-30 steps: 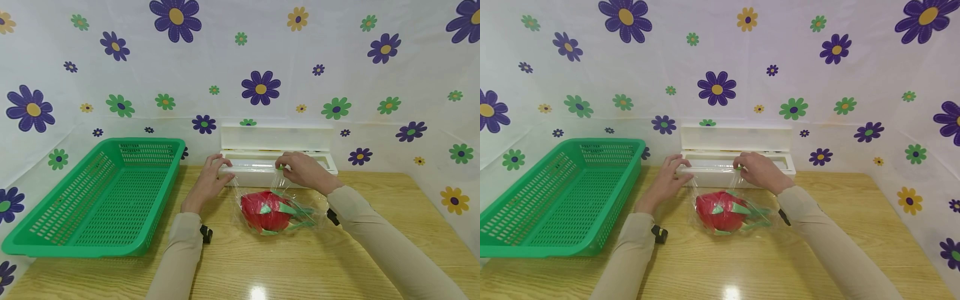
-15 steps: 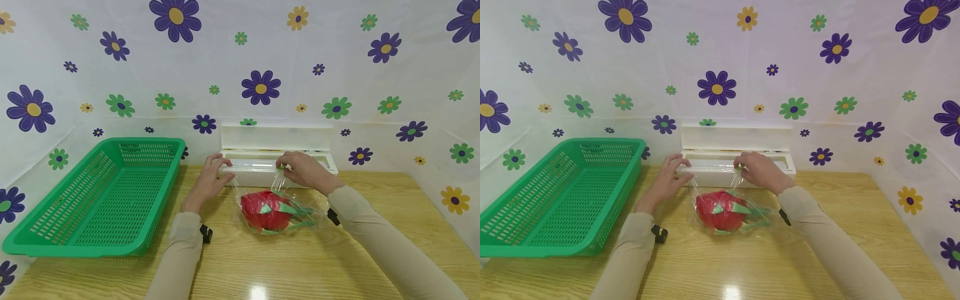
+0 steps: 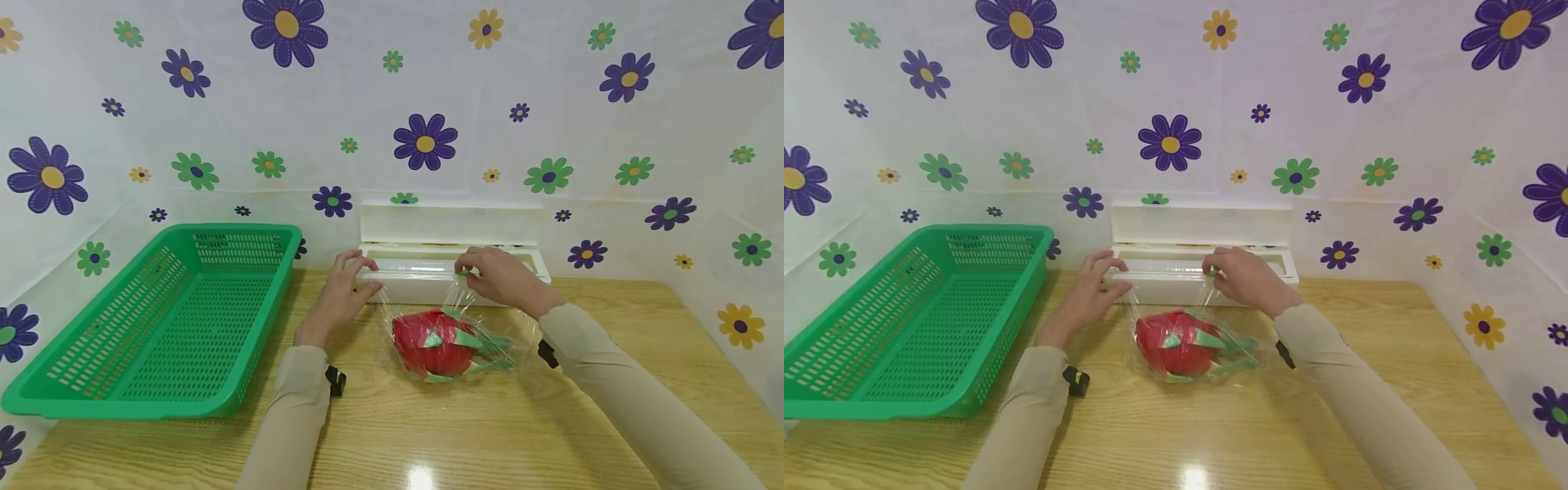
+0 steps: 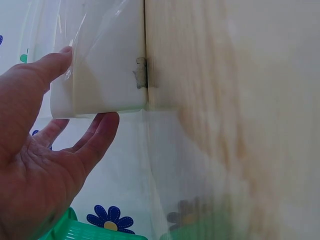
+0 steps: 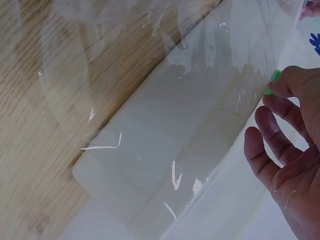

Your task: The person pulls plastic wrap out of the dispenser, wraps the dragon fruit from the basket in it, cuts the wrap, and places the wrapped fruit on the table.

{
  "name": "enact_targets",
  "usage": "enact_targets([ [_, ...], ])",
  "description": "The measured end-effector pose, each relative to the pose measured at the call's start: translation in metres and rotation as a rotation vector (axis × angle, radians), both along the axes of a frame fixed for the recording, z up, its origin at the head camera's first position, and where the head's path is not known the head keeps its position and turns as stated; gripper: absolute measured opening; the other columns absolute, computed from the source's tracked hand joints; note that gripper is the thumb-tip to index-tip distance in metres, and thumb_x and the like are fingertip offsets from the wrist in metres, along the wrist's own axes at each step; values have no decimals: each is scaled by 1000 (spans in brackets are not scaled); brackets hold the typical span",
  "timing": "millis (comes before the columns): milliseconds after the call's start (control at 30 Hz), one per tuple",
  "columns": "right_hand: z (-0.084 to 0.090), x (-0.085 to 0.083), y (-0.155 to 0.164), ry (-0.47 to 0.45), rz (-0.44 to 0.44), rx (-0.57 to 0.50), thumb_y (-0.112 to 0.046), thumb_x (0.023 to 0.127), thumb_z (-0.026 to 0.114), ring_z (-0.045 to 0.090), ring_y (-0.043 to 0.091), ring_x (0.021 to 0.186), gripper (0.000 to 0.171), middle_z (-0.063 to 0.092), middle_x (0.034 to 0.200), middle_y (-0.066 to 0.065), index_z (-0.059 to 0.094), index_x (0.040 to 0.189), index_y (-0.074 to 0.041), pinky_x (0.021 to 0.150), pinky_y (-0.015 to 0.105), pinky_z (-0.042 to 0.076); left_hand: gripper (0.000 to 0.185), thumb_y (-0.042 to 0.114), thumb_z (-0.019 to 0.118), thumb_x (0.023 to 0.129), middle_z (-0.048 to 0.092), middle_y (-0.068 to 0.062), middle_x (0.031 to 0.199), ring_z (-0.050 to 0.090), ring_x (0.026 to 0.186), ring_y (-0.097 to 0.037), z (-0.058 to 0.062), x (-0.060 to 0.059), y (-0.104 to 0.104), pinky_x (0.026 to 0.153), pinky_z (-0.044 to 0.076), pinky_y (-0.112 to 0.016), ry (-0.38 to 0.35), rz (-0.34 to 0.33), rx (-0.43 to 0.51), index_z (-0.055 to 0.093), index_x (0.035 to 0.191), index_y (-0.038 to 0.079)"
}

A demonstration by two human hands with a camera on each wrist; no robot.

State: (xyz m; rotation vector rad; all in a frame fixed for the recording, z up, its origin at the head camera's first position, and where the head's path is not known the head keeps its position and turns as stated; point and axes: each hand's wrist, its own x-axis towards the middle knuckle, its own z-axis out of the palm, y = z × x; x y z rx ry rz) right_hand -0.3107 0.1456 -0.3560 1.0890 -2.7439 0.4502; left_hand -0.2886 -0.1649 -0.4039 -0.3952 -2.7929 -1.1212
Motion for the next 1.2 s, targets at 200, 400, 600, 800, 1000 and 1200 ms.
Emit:
enact_targets([
  [200, 1, -1, 2, -4, -12, -2, 0, 92, 66, 67, 25, 88, 17, 73, 102, 8, 74, 105, -7, 83, 43, 58, 28, 34, 62, 103, 24, -12, 166, 47, 140, -45, 1, 0, 0, 114, 41, -62, -2, 5, -1, 56, 126, 20],
  [400, 2, -1, 3, -12, -13, -8, -2, 93, 67, 67, 23, 86, 14, 73, 101, 8, 75, 103, -7, 82, 43, 58, 28, 33, 62, 103, 23, -13, 166, 44, 143, -45, 1, 0, 0, 114, 40, -63, 3, 8, -6, 56, 127, 19],
  [600, 2, 0, 4, -9, -11, -8, -2, 94, 66, 65, 20, 83, 14, 73, 99, 8, 75, 103, -6, 79, 40, 57, 27, 33, 62, 103, 23, -13, 166, 43, 143, -45, 1, 0, 0, 115, 40, -63, 0, 6, -3, 56, 126, 19],
  [800, 1, -1, 4, -5, -18, -11, -2, 94, 65, 65, 20, 83, 14, 73, 99, 8, 75, 103, -6, 80, 41, 57, 28, 34, 62, 103, 23, -13, 166, 40, 146, -44, 1, 0, 0, 116, 39, -63, 1, 6, -3, 56, 126, 19],
  [1000, 0, 0, 6, -3, -25, -16, -2, 94, 65, 65, 21, 85, 14, 73, 98, 7, 75, 103, -6, 81, 42, 57, 28, 35, 61, 103, 23, -12, 166, 40, 146, -44, 1, 0, 0, 116, 38, -62, -9, 8, -4, 56, 126, 20],
  [1200, 0, 1, 6, 14, -23, -18, -2, 94, 66, 66, 22, 88, 13, 73, 98, 7, 75, 103, -6, 82, 43, 58, 28, 36, 61, 103, 24, -12, 166, 44, 143, -44, -1, -2, -1, 115, 40, -62, -7, 9, -2, 56, 126, 20],
])
